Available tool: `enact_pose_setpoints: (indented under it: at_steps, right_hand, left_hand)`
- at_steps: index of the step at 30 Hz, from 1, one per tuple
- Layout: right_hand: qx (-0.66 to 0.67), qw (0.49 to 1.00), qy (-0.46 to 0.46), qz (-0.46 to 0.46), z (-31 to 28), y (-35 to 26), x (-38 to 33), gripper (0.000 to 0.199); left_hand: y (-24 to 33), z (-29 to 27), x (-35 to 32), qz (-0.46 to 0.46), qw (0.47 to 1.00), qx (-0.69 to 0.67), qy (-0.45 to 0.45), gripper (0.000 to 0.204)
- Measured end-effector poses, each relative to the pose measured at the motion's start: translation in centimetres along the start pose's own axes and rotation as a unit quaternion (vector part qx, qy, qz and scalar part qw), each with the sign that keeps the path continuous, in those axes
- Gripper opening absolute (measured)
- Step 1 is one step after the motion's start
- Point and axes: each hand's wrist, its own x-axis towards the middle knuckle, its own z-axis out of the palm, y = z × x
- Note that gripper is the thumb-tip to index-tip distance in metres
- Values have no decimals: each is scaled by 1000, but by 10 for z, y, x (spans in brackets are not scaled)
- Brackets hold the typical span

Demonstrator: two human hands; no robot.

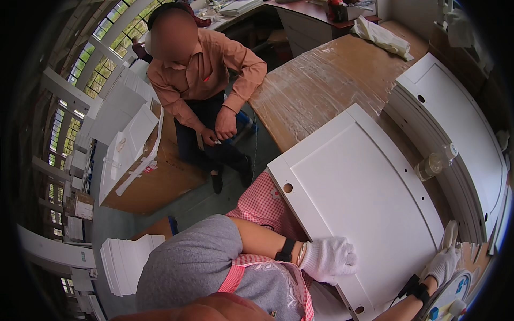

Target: Sanding and cleaning white cabinet doors in a manufacturing setting.

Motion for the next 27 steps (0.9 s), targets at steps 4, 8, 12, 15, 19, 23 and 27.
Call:
enact_pose_setpoints:
  at_steps: [4,8,12,15,19,23,27]
  right_hand:
    - [6,999,32,-13,7,5,5,33]
    - [1,1000,-12,-6,1,3,2,37]
    - [-25,1000,0,-13,-18,-12,-9,48]
    - [21,1000,-8,6,-31,-27,-15,56]
    - [11,1000,-22,9,-34,-32,-14,54]
    - [-15,1000,5,21,-33,-30,-9,39]
    - [46,996,71,-23,-49,-28,-36,25]
  left_hand:
    - [-1,0,0,0,1000,-4,1,55]
    - [-1,4,-1,1,1000,-2,5,54]
    - [0,5,0,6,999,-8,51,48]
    - [0,1,0,6,999,-3,43,49]
    - [1,-4,0,-1,999,-4,36,50]
    - [-2,-7,2,11,999,-12,46,50]
    - [-3,-7,7,14,999,-38,35,59]
